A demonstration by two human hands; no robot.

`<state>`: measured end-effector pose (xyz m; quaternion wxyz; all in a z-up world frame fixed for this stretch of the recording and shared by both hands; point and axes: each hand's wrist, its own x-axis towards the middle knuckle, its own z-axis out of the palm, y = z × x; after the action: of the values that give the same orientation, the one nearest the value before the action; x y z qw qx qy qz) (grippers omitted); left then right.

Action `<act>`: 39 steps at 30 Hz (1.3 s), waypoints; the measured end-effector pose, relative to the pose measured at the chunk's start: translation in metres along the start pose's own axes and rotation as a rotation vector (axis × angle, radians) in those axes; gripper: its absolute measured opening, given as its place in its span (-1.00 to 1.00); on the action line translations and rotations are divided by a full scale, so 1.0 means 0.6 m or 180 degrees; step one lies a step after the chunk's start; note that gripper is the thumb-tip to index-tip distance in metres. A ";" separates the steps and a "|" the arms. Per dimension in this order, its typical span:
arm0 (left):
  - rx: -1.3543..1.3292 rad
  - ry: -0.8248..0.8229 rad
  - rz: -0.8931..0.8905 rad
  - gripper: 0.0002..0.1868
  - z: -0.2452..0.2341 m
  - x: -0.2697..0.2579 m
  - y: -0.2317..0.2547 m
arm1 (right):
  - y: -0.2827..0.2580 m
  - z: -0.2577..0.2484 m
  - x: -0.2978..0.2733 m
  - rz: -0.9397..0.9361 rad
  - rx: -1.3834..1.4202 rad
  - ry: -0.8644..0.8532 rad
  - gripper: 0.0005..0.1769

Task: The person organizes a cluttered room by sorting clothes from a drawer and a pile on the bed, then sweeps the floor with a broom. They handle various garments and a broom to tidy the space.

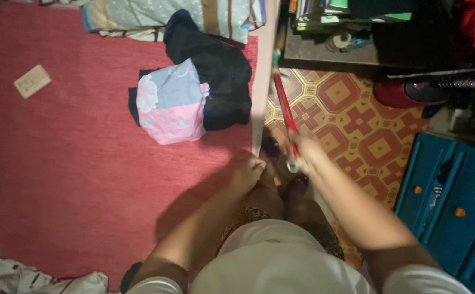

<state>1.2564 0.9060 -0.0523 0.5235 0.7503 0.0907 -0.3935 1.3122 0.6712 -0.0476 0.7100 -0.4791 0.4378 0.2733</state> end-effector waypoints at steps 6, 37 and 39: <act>-0.0358 0.0160 -0.0276 -0.75 0.004 0.001 0.035 | -0.026 -0.038 0.254 0.0175 0.0143 -0.0231 -0.86; 0.0452 -0.1267 -0.0581 -0.79 0.176 0.039 0.126 | 0.406 -0.122 -0.064 0.0333 0.1051 -0.0630 -0.69; 0.0588 -0.1280 -0.0486 -0.81 0.188 0.030 0.126 | 0.412 -0.136 -0.025 0.0443 0.0335 -0.0187 -0.66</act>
<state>1.2543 0.7712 -0.0268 0.4290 0.6924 0.0047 -0.5801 1.0760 0.6933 -0.1566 0.7261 -0.4013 0.4628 0.3125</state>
